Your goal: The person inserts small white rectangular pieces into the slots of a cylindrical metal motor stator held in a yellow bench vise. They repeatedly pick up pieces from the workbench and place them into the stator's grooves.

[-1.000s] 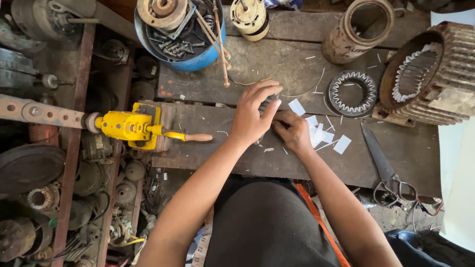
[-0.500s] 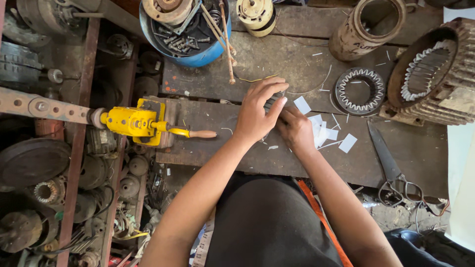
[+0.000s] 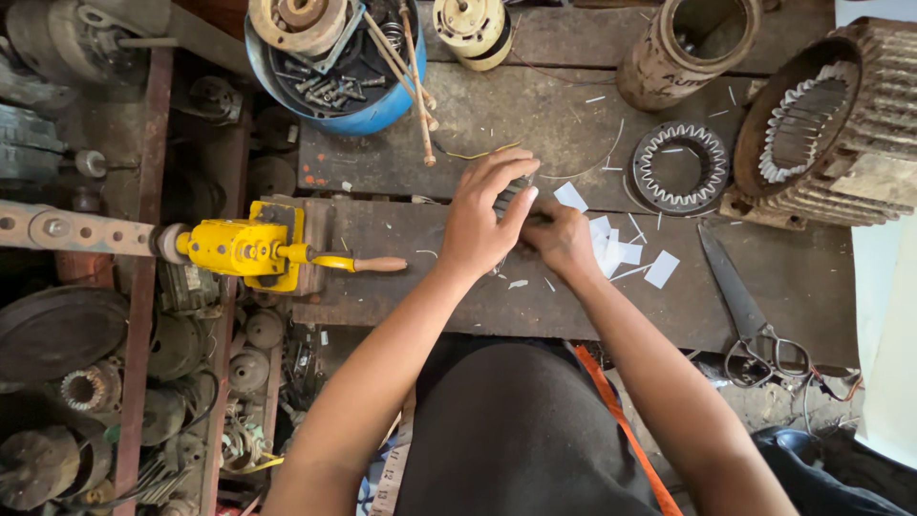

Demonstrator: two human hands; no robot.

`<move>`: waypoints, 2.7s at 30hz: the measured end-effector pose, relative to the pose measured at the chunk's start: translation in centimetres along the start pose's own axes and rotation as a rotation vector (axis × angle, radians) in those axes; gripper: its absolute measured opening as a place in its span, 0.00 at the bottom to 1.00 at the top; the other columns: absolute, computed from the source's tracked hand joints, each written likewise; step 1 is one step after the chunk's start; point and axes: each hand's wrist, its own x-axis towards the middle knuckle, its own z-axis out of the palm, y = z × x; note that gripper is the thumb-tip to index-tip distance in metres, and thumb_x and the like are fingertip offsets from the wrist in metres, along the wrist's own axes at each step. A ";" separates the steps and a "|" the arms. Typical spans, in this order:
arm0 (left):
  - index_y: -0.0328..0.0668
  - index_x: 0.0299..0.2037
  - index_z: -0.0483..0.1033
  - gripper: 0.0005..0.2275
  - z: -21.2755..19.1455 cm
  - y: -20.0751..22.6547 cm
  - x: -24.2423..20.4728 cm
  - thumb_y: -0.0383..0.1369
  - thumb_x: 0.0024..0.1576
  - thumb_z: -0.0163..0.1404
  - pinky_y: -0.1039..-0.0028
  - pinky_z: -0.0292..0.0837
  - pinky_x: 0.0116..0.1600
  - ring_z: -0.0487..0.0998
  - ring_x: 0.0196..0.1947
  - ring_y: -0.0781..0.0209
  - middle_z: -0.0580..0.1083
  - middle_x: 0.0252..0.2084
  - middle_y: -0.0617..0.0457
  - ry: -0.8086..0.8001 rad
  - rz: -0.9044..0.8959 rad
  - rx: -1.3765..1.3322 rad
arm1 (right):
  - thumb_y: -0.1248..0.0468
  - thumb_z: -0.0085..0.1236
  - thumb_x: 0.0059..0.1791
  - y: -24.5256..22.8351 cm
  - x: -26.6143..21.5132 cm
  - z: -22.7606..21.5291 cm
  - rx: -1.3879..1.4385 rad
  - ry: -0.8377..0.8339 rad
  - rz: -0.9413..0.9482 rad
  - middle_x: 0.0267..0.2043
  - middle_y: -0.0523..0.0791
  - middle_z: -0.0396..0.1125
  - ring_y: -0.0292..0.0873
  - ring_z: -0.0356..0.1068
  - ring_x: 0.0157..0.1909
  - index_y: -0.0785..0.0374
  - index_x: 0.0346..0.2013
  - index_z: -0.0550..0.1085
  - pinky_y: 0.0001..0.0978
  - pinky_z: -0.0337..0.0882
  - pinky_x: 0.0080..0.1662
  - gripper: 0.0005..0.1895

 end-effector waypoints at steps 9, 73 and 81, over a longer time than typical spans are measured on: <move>0.42 0.55 0.76 0.13 -0.2 0.0 -0.1 0.28 0.60 0.54 0.61 0.65 0.70 0.72 0.64 0.47 0.74 0.59 0.50 0.010 0.011 0.004 | 0.68 0.62 0.45 1.1 -0.6 -0.8 -0.363 -0.033 -0.548 0.41 0.54 0.69 0.59 0.73 0.40 0.65 0.44 0.74 0.49 0.74 0.41 0.14; 0.39 0.43 0.80 0.07 1.9 -12.2 -6.1 0.32 0.59 0.54 0.63 0.75 0.45 0.82 0.41 0.43 0.79 0.40 0.41 0.035 -0.380 0.115 | 0.68 0.66 0.43 -1.5 -5.8 -5.5 -0.232 0.345 -0.026 0.37 0.48 0.69 0.48 0.70 0.37 0.54 0.54 0.78 0.40 0.70 0.44 0.24; 0.41 0.47 0.78 0.10 -1.0 -11.6 -5.4 0.28 0.55 0.55 0.64 0.74 0.45 0.81 0.41 0.47 0.79 0.40 0.45 -0.279 -0.408 0.028 | 0.64 0.66 0.45 0.9 -10.8 -5.8 -0.159 0.282 0.115 0.33 0.46 0.70 0.40 0.70 0.33 0.53 0.50 0.79 0.34 0.72 0.41 0.18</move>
